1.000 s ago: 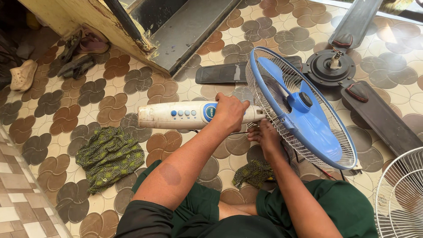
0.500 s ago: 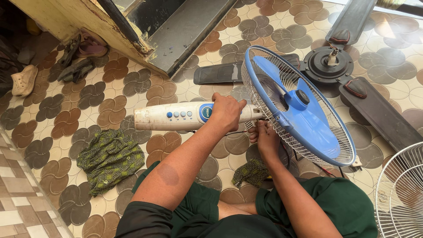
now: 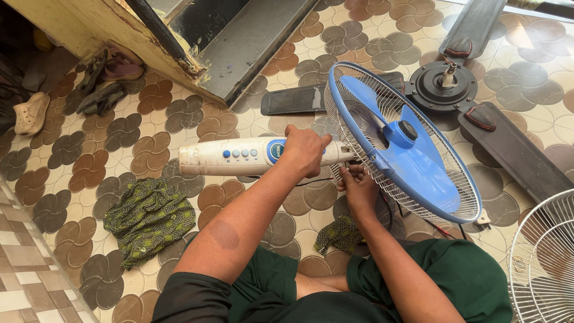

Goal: The person disassembles a standing electric fan by removing the front grille, fan blades, and motor housing. They then reassemble the fan by reattaching the motor housing, blades, and grille.

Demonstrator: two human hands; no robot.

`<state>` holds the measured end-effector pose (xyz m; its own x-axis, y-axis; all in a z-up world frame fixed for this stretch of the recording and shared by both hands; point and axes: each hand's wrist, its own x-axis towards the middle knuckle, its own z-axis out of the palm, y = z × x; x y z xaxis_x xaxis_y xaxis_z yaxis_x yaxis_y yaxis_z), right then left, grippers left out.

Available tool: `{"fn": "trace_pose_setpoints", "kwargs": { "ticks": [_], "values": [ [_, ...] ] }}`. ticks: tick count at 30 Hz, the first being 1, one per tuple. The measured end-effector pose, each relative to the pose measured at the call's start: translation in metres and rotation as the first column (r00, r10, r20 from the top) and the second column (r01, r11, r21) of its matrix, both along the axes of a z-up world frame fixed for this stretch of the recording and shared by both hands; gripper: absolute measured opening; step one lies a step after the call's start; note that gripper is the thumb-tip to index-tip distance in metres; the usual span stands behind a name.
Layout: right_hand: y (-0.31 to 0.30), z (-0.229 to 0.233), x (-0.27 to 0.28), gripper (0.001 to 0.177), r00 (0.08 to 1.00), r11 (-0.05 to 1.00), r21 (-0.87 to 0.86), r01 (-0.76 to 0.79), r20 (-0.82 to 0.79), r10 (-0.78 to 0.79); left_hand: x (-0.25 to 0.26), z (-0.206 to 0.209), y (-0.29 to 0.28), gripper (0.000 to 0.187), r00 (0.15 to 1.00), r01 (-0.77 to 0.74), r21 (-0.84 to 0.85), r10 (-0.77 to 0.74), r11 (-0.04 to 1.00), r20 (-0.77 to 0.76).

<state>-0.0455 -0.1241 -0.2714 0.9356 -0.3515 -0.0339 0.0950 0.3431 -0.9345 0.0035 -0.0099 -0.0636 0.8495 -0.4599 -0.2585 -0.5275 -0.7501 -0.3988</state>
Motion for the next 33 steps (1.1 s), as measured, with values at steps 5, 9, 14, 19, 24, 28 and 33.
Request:
{"fn": "trace_pose_setpoints", "kwargs": {
  "ticks": [5, 9, 14, 19, 24, 28, 33],
  "values": [
    [-0.007, 0.001, 0.004, 0.034, 0.992, 0.991, 0.08, -0.109, -0.057, 0.114, 0.006, 0.009, 0.001, 0.071, 0.998, -0.015, 0.034, 0.017, 0.999, -0.064],
    [-0.006, 0.003, 0.004, 0.033, 0.988, 0.987, 0.087, -0.137, -0.056, 0.142, 0.008, 0.012, 0.001, 0.073, 0.996, -0.025, 0.042, 0.028, 0.999, -0.089],
    [-0.003, -0.001, 0.003, 0.036, 0.992, 0.996, -0.07, -0.049, 0.117, 0.057, 0.006, 0.012, 0.001, 0.069, 0.996, -0.028, 0.037, 0.031, 0.999, -0.089],
    [-0.009, -0.001, 0.002, 0.038, 0.993, 0.992, 0.085, -0.098, -0.057, 0.103, 0.005, 0.01, 0.0, 0.067, 0.995, -0.029, 0.042, 0.032, 0.999, -0.09],
    [-0.003, 0.006, 0.0, 0.031, 0.991, 0.99, -0.059, -0.129, -0.026, 0.128, 0.007, 0.008, 0.001, 0.069, 0.996, -0.029, 0.041, 0.032, 0.999, -0.085],
    [0.0, 0.01, 0.0, 0.031, 0.981, 0.981, -0.079, -0.178, 0.062, 0.183, 0.005, 0.006, 0.001, 0.064, 0.998, -0.014, 0.04, 0.017, 0.999, -0.063],
    [-0.001, 0.007, -0.008, 0.021, 0.979, 0.903, -0.402, -0.15, -0.187, 0.08, 0.007, 0.004, 0.001, 0.064, 0.996, -0.024, 0.034, 0.027, 0.999, -0.088]
  ]
}}
